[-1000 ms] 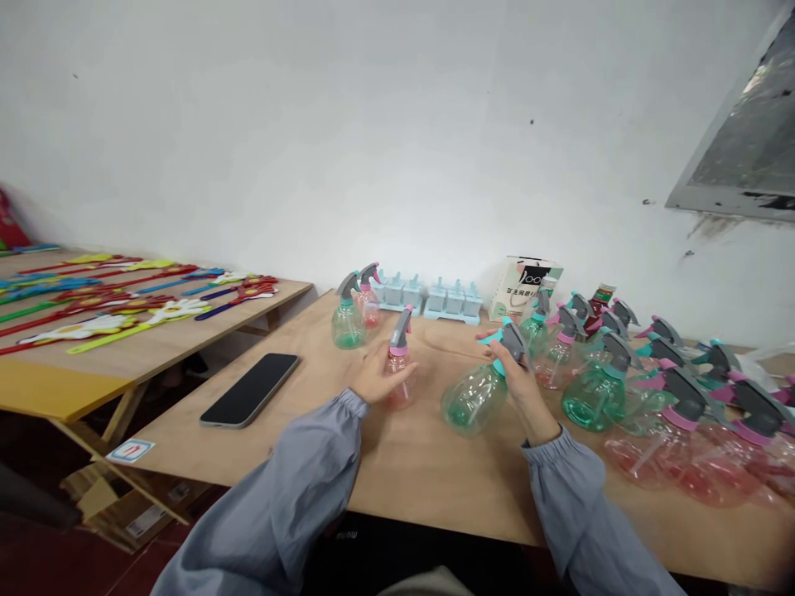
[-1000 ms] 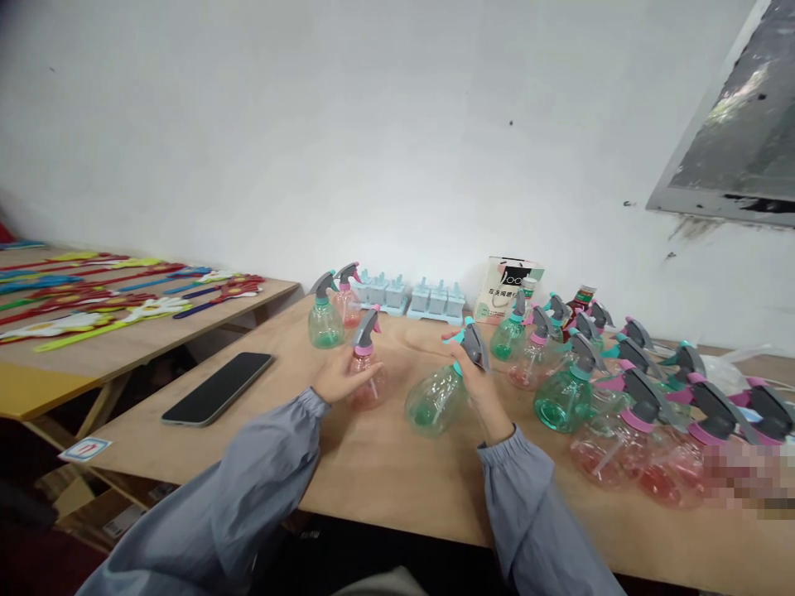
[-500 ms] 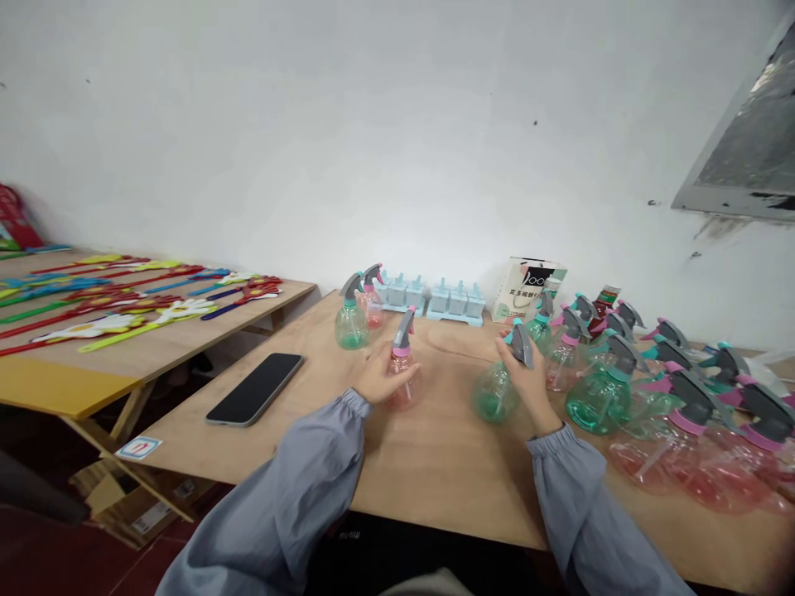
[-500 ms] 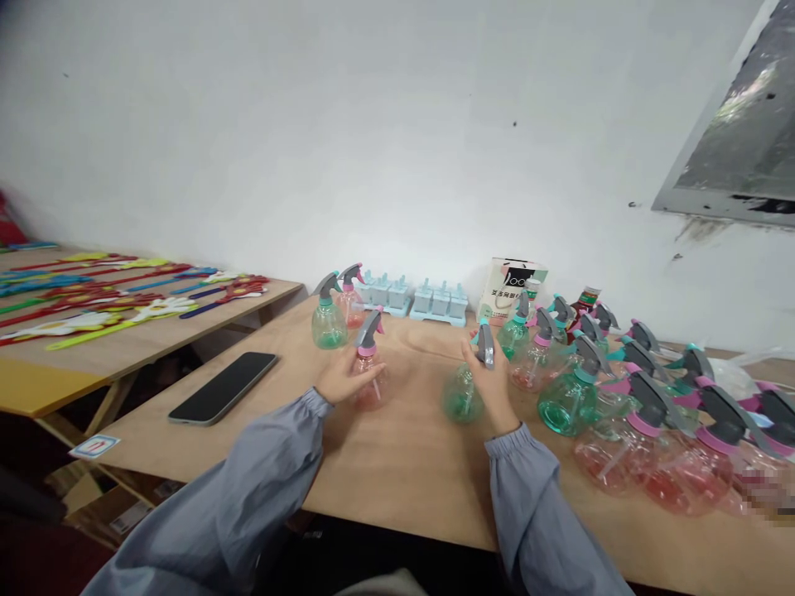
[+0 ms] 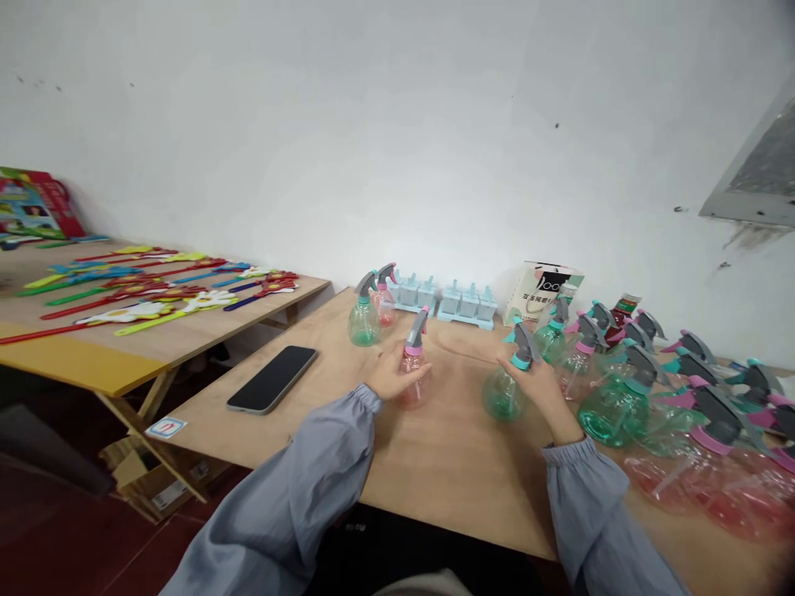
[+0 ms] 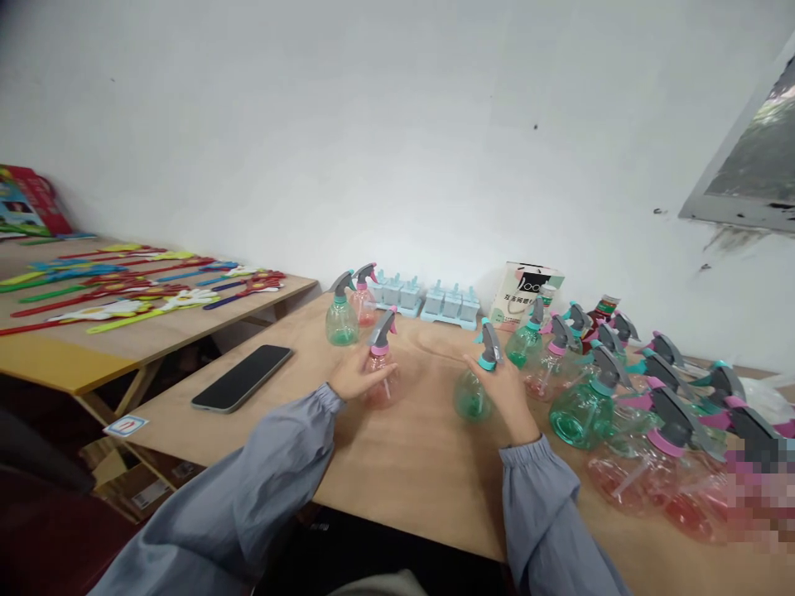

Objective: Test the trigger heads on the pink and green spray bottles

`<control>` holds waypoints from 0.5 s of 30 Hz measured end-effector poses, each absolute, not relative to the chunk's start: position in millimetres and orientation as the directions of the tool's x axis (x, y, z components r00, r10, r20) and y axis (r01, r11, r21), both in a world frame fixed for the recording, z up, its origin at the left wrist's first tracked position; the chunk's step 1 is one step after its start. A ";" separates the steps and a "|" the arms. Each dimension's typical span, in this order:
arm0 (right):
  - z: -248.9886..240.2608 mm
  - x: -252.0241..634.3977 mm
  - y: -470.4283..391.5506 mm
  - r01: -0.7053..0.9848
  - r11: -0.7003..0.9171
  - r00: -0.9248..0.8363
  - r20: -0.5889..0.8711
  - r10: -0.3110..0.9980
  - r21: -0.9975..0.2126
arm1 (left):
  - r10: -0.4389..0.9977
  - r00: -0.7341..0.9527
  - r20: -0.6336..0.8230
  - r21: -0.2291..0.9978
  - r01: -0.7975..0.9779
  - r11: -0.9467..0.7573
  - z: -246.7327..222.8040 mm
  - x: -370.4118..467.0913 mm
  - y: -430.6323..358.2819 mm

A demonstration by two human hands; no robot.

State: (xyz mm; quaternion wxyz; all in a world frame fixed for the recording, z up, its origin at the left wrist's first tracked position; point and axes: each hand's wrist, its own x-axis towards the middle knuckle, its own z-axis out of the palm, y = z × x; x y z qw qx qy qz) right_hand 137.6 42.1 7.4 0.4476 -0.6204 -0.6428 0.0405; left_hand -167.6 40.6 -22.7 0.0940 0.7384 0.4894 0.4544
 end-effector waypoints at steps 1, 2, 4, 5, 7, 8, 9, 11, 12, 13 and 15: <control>8.7 138.4 41.4 0.778 0.212 0.164 0.516 0.840 -0.591 | 0.805 0.111 0.583 0.583 0.632 -0.510 -22.4 -167.6 40.3; 10.2 139.1 40.4 0.793 0.191 0.160 0.500 0.851 -0.579 | 0.801 0.110 0.588 0.584 0.627 -0.515 -22.1 -167.5 40.0; 13.4 140.9 37.6 0.814 0.167 0.135 0.462 0.876 -0.556 | 0.800 0.107 0.590 0.587 0.623 -0.517 -21.5 -167.5 39.5; 14.6 142.2 35.7 0.821 0.179 0.107 0.454 0.885 -0.543 | 0.802 0.108 0.588 0.589 0.622 -0.516 -21.2 -167.5 39.2; 15.3 145.9 30.5 0.827 0.237 0.027 0.458 0.889 -0.510 | 0.803 0.111 0.586 0.592 0.617 -0.518 -20.6 -167.7 38.8; 14.2 148.2 27.5 0.832 0.259 -0.008 0.457 0.889 -0.490 | 0.802 0.115 0.586 0.593 0.613 -0.522 -20.3 -167.7 38.6; 12.1 150.6 24.4 0.843 0.259 -0.025 0.446 0.895 -0.472 | 0.801 0.119 0.586 0.595 0.608 -0.526 -20.1 -167.8 38.5; 5.4 155.2 19.4 0.874 0.205 -0.008 0.408 0.913 -0.440 | 0.800 0.123 0.587 0.597 0.602 -0.530 -20.1 -167.8 38.6; 1.2 157.2 18.4 0.889 0.168 0.014 0.392 0.920 -0.426 | 0.799 0.124 0.588 0.596 0.602 -0.532 -20.3 -167.7 38.8; -2.9 158.9 18.7 0.898 0.140 0.035 0.384 0.923 -0.418 | 0.797 0.123 0.591 0.594 0.603 -0.533 -20.8 -167.6 39.2; -9.6 161.3 24.5 0.890 0.124 0.072 0.403 0.912 -0.438 | 0.790 0.116 0.602 0.586 0.608 -0.536 -22.0 -167.3 40.1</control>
